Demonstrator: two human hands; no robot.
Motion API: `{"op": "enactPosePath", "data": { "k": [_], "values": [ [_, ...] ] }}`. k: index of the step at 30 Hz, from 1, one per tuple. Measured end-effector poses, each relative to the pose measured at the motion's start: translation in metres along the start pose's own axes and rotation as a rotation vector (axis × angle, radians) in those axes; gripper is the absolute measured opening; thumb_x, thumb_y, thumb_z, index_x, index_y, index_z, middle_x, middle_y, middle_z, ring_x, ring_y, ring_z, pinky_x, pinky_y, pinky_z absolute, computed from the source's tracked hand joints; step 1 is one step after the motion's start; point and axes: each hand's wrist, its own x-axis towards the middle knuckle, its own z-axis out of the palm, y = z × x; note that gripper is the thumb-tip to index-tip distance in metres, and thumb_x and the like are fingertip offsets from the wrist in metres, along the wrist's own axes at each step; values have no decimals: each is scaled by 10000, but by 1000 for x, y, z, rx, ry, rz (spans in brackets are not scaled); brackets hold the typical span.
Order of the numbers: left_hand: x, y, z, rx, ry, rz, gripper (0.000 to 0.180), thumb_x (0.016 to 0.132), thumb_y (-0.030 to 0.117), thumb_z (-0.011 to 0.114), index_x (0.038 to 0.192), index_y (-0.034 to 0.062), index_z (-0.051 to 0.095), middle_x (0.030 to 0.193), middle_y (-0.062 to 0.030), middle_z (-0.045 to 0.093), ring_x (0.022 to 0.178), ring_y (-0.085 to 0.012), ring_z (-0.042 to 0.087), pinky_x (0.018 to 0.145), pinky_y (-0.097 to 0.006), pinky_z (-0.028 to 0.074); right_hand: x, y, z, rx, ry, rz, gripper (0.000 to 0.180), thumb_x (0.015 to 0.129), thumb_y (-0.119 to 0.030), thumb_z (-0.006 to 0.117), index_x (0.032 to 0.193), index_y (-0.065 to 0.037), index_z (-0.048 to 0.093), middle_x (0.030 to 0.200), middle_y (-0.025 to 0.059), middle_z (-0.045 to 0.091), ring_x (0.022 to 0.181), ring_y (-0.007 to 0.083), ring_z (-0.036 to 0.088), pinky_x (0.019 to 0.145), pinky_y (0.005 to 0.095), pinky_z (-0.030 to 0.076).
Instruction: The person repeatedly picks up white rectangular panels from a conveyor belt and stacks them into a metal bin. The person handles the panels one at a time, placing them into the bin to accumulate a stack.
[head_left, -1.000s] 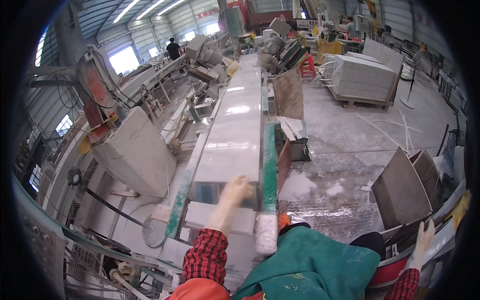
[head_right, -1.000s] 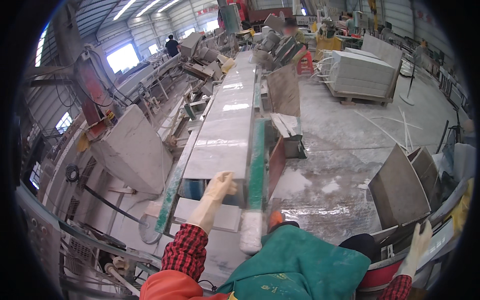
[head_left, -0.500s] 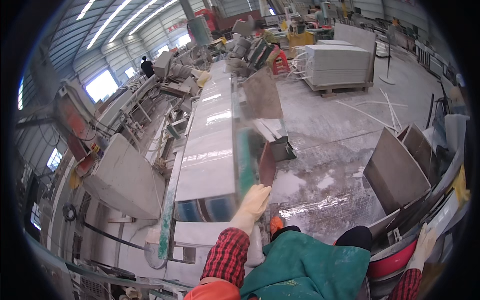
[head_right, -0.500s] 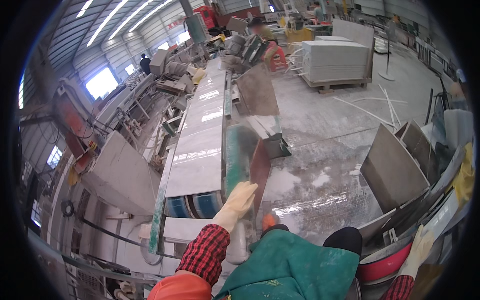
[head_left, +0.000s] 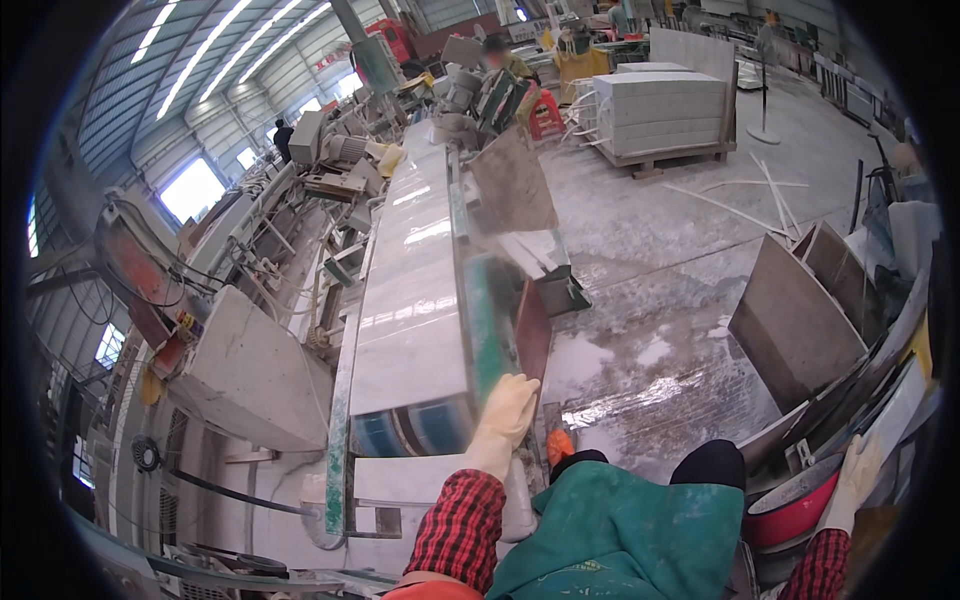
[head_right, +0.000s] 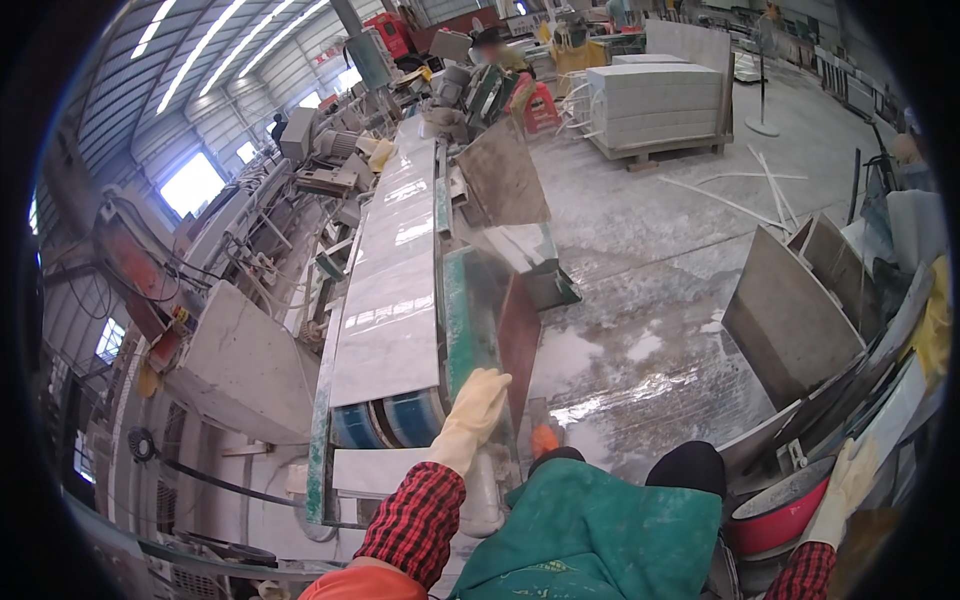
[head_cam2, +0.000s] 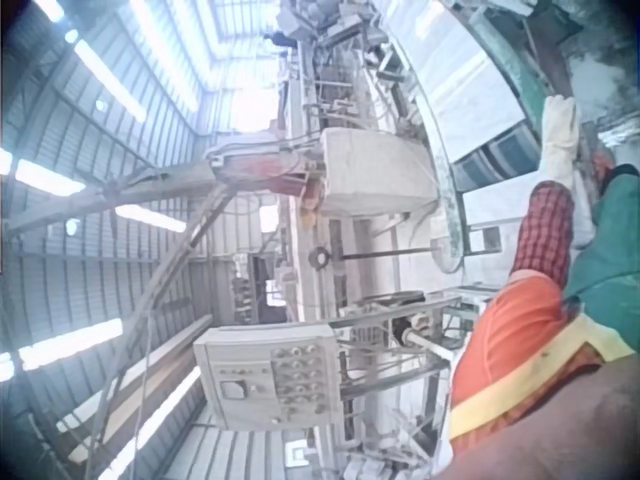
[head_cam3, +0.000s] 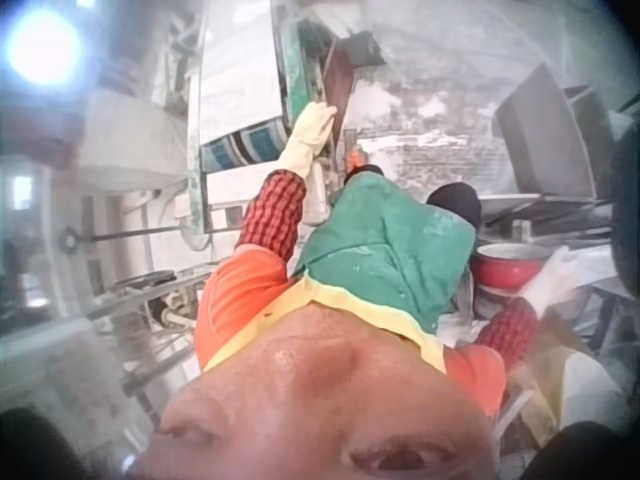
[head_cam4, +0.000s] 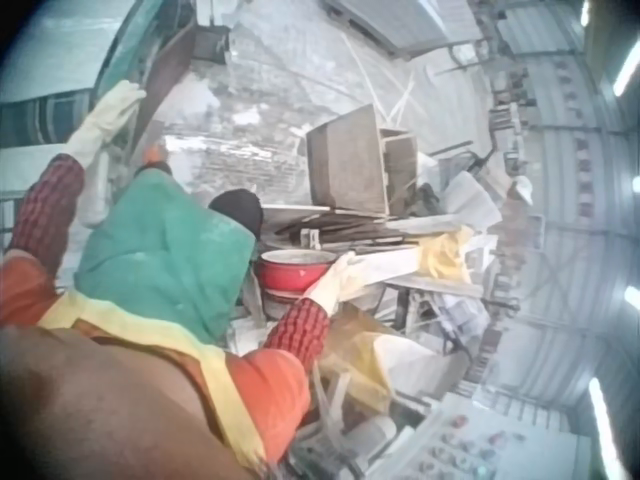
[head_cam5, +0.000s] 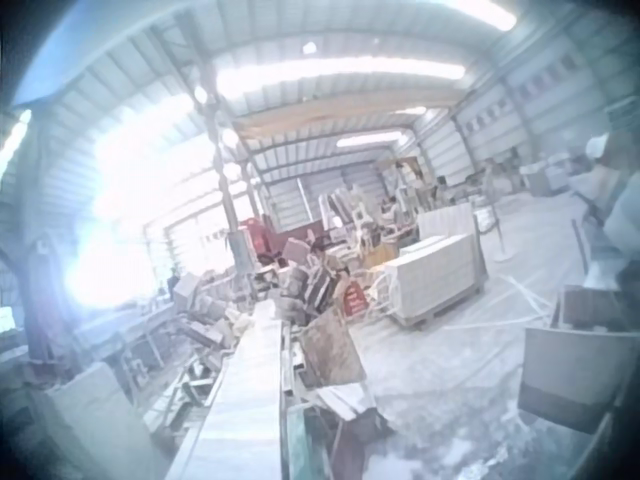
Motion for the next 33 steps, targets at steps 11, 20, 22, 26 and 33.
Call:
{"op": "enactPosePath", "data": {
  "k": [11, 20, 22, 26, 33],
  "values": [
    [-2, -2, 3, 9, 55, 4, 124, 914, 112, 589, 956, 47, 685, 863, -133, 605, 887, -358, 557, 793, -459, 461, -7, 3, 12, -39, 32, 26, 546, 989, -363, 578, 1413, -20, 540, 1433, 223, 542, 1357, 381, 466, 1157, 447, 345],
    [-6, -8, 7, 1, 91, 34, 114, 902, 91, 602, 965, 42, 684, 865, -127, 602, 877, -359, 555, 775, -453, 464, -11, 9, 25, -25, 84, 14, 557, 996, -357, 562, 1402, 22, 531, 1431, 243, 538, 1339, 401, 476, 1148, 455, 349],
    [-6, -8, 7, -2, 92, 30, 111, 897, 82, 604, 961, 41, 684, 865, -129, 601, 875, -360, 555, 771, -454, 464, -13, 12, 28, -21, 104, -8, 564, 1000, -363, 550, 1393, 42, 530, 1422, 257, 540, 1329, 415, 480, 1143, 459, 352],
    [-9, -13, 7, -8, 67, 12, 136, 911, 62, 611, 1022, 24, 680, 906, -153, 622, 895, -387, 556, 786, -469, 460, -21, -4, 11, -5, 69, -9, 563, 1011, -370, 533, 1392, 45, 529, 1432, 254, 532, 1344, 408, 469, 1156, 452, 339],
    [-9, -10, 8, -7, 137, 25, 127, 905, 104, 592, 952, 36, 688, 888, -121, 618, 890, -346, 568, 793, -439, 479, -25, -6, 9, -39, 7, 39, 546, 1022, -377, 522, 1416, 1, 528, 1474, 204, 514, 1394, 357, 434, 1185, 436, 311]
  ]
}}
